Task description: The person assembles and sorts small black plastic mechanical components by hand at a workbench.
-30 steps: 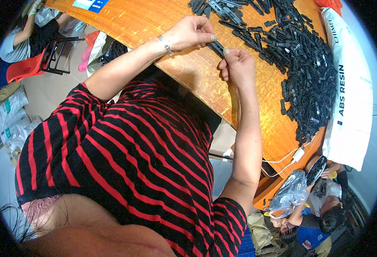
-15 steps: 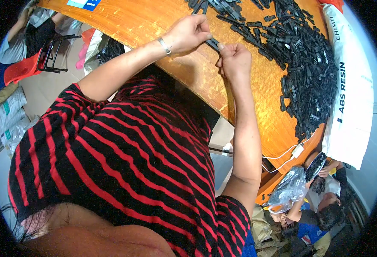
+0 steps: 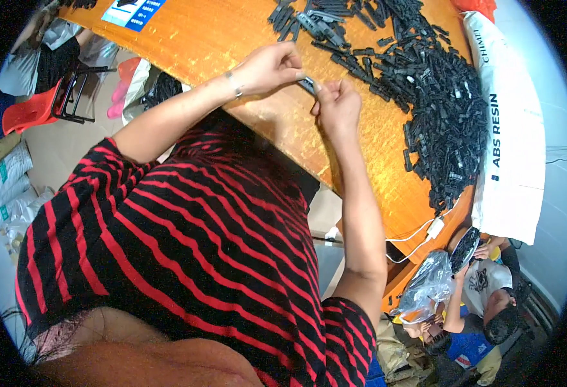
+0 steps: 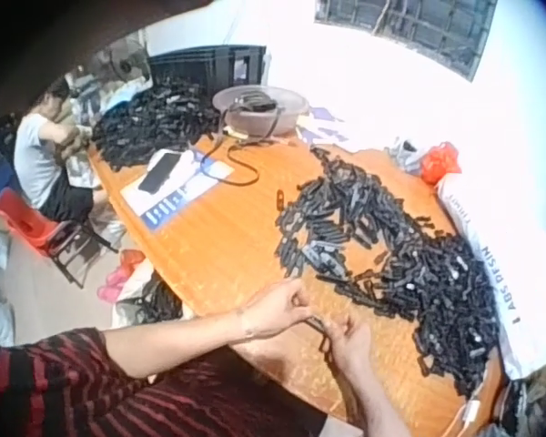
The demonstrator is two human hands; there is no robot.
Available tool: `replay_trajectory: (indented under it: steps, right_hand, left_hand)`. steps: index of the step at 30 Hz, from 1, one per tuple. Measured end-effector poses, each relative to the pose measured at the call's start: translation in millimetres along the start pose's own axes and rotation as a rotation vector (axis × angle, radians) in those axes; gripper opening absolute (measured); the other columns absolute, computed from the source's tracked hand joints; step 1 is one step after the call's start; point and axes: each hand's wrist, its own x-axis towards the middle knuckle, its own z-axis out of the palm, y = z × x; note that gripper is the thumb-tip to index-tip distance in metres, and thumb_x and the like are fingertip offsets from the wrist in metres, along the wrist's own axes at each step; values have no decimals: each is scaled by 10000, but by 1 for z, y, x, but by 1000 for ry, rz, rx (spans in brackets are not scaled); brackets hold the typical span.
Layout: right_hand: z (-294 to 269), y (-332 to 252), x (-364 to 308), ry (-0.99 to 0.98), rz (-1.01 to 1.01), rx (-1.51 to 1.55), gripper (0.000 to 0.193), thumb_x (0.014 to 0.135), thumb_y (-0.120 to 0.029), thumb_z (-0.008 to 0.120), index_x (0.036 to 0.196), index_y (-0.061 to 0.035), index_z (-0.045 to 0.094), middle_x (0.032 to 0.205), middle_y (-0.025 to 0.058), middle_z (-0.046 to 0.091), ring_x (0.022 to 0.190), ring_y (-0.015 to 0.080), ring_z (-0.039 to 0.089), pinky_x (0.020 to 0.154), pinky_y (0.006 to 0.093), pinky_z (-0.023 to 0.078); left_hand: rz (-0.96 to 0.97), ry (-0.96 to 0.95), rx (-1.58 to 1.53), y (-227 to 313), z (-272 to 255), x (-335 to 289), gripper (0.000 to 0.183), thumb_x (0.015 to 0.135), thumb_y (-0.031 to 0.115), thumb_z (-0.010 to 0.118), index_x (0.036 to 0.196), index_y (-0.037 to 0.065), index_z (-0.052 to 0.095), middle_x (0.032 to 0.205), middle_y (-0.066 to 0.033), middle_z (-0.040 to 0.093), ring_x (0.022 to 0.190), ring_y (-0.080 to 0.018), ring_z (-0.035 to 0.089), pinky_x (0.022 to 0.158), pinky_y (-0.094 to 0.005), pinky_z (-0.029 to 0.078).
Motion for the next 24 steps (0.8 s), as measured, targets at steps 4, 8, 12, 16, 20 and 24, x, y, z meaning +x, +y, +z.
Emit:
replay_trajectory:
  steps: [4,8,12,16,20,24]
  right_hand:
    - [14,-10,-24,-18,-97,33,146,966,-92,673,925,-15,555,594,44,606,440,90,504,400,257,385]
    - [5,-28,-25,-200,-121,-9,142,967,-139,681,947,-17,612,660,41,629,548,94,574,501,264,460]
    - [-42,-11,12,285,-521,-761,159,909,-216,719,933,-59,712,892,121,694,811,248,688,726,398,555]
    - [-65,-2,33,430,-507,-977,155,900,-199,716,989,-74,690,1001,138,645,850,354,679,737,449,555]
    - [-57,7,35,393,-507,-1031,155,876,-175,740,964,-73,664,995,136,634,818,376,668,699,458,549]
    - [-45,4,27,369,-526,-999,159,872,-180,749,925,-75,642,957,129,630,777,368,663,653,457,539]
  left_hand:
    - [-187,-344,-422,12,-32,-24,203,999,248,656,1030,47,664,796,35,591,719,-55,541,611,-211,430]
    - [-339,-356,-469,13,-90,-63,211,1006,255,637,1042,49,664,814,30,595,738,-54,541,638,-212,439]
    - [-345,-370,118,-22,-195,-106,229,966,219,670,1092,28,658,896,-35,660,823,-121,623,723,-248,493]
    - [-19,-56,962,-35,-233,-130,251,926,190,697,1108,20,667,950,-113,688,920,-234,685,808,-344,536]
    - [-83,83,539,-16,-178,-75,245,886,283,709,1036,89,714,945,-139,705,898,-346,682,787,-440,539]
    - [113,190,527,4,-100,-19,261,889,358,707,998,121,707,935,-118,706,892,-333,687,772,-444,545]
